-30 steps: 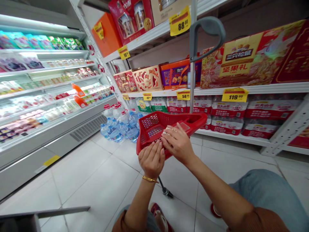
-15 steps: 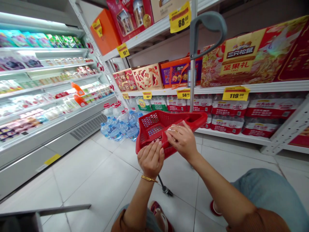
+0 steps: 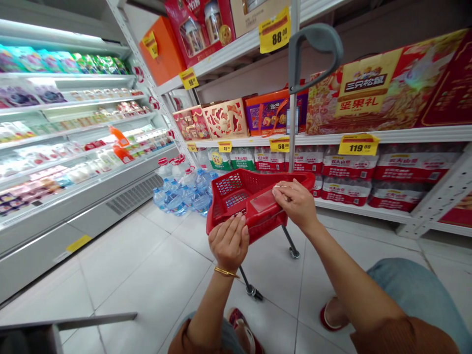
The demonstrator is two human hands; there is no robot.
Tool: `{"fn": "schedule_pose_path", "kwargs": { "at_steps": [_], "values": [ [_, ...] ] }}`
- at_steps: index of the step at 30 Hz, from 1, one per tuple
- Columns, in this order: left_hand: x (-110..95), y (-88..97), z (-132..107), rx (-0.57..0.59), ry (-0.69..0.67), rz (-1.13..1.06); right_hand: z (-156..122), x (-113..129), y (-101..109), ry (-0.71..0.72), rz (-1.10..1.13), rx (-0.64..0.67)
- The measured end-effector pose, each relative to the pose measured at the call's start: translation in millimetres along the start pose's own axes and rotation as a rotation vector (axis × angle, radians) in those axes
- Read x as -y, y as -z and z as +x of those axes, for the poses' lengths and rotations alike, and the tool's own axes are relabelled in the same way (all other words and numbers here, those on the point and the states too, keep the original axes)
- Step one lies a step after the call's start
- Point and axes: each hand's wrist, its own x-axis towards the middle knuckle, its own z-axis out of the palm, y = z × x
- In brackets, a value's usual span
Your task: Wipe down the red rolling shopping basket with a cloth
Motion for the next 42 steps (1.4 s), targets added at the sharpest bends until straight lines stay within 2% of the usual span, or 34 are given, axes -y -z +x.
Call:
{"fn": "schedule_pose_path", "kwargs": {
  "at_steps": [9,14,21,31,38,42],
  "values": [
    [2,-1.0,-1,-0.008,-0.017,0.002,3,-21,6,0.052,-0.023,0.003],
    [6,-0.8,-2,-0.023,-0.02,-0.002,3,-20,10,0.05,-0.049,0.026],
    [17,7.9,-6,-0.056,-0.016,-0.019,-4,-4,6,0.088,-0.095,-0.017],
    [41,23.9,-14,-0.083,0.056,-0.099,-11,30,0,0.088,-0.147,-0.017],
    [49,29.0,-18,-0.119,0.116,-0.177,-13,46,2,0.095,-0.186,0.004],
    [52,31.9,-19,-0.129,0.146,-0.192,-18,52,3,0.115,-0.198,-0.028]
  ]
}}
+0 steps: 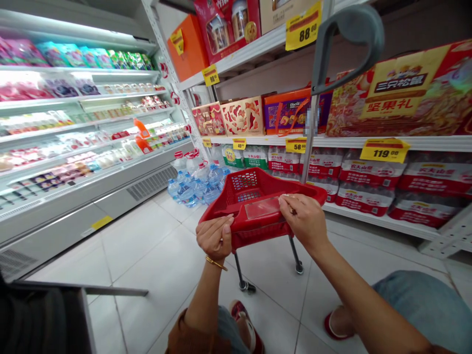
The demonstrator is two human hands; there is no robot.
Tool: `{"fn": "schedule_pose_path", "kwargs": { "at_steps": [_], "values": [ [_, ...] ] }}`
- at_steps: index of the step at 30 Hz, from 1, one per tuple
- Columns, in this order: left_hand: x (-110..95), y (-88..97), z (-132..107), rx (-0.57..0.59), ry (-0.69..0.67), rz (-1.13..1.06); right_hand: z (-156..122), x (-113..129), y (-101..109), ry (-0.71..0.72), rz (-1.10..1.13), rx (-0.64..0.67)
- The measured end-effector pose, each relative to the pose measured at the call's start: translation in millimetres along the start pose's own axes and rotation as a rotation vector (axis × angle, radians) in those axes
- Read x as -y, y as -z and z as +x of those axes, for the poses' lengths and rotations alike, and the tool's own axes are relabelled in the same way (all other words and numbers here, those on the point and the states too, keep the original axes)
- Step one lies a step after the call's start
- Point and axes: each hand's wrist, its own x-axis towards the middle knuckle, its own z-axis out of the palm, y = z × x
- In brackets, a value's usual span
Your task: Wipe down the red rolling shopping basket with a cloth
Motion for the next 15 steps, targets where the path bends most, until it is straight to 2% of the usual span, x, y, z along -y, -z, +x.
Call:
{"fn": "schedule_pose_path", "kwargs": {
  "at_steps": [10,13,15],
  "values": [
    [6,-10.4,0,0.002,0.051,0.012,-7,0,-2,-0.049,-0.01,-0.051],
    [4,-15.3,3,-0.014,0.05,0.085,-5,1,-1,-0.035,-0.021,-0.043],
    [-2,-19.3,8,-0.016,0.002,0.176,-5,2,0,-0.022,-0.024,-0.036]
  ]
}}
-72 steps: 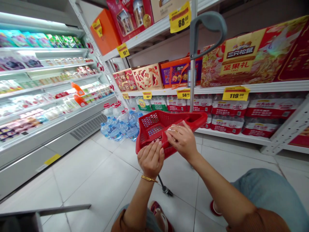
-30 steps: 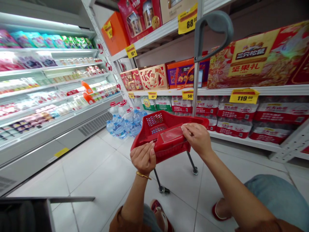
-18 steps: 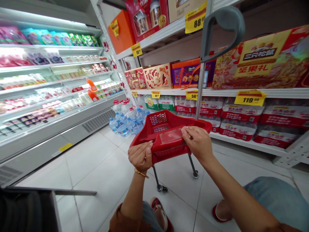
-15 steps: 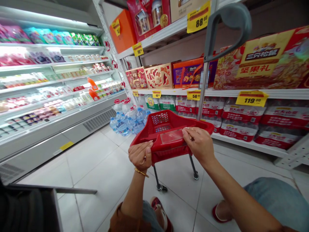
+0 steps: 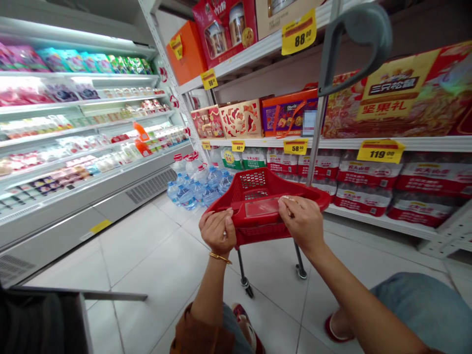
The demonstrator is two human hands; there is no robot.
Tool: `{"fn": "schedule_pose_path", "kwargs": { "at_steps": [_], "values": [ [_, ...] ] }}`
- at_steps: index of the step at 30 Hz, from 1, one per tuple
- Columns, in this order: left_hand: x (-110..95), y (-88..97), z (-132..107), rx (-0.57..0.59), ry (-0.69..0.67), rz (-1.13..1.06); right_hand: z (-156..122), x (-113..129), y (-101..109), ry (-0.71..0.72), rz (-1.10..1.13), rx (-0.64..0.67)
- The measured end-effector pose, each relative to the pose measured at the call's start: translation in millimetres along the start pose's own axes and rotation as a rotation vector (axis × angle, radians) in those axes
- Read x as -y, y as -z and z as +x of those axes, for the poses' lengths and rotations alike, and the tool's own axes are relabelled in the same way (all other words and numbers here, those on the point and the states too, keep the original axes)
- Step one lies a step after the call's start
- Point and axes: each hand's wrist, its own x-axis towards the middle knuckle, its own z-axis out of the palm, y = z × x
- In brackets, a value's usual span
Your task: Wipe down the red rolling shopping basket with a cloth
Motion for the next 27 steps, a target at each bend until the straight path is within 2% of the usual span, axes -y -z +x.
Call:
{"fn": "schedule_pose_path", "kwargs": {
  "at_steps": [3,6,9,12,16,20,27],
  "values": [
    [-20,-6.6,7,0.017,-0.093,0.074,-1,1,1,0.013,-0.005,0.002],
    [-48,-17.1,12,0.08,-0.151,0.039,-2,3,2,0.017,-0.016,0.009],
    [-71,-29.2,14,0.146,-0.15,-0.023,-4,5,4,0.03,-0.021,0.036],
    [-84,-38.9,14,0.205,-0.128,-0.072,-5,6,7,0.048,-0.008,0.055],
    [-86,-44.6,11,0.268,-0.105,-0.066,-7,3,9,0.062,0.032,0.046],
    [-82,-44.3,7,0.315,-0.145,-0.033,-9,-4,8,0.102,0.064,0.062],
    [-76,-43.2,5,0.295,-0.181,-0.001,-13,-15,7,0.17,0.088,0.051]
  ]
}}
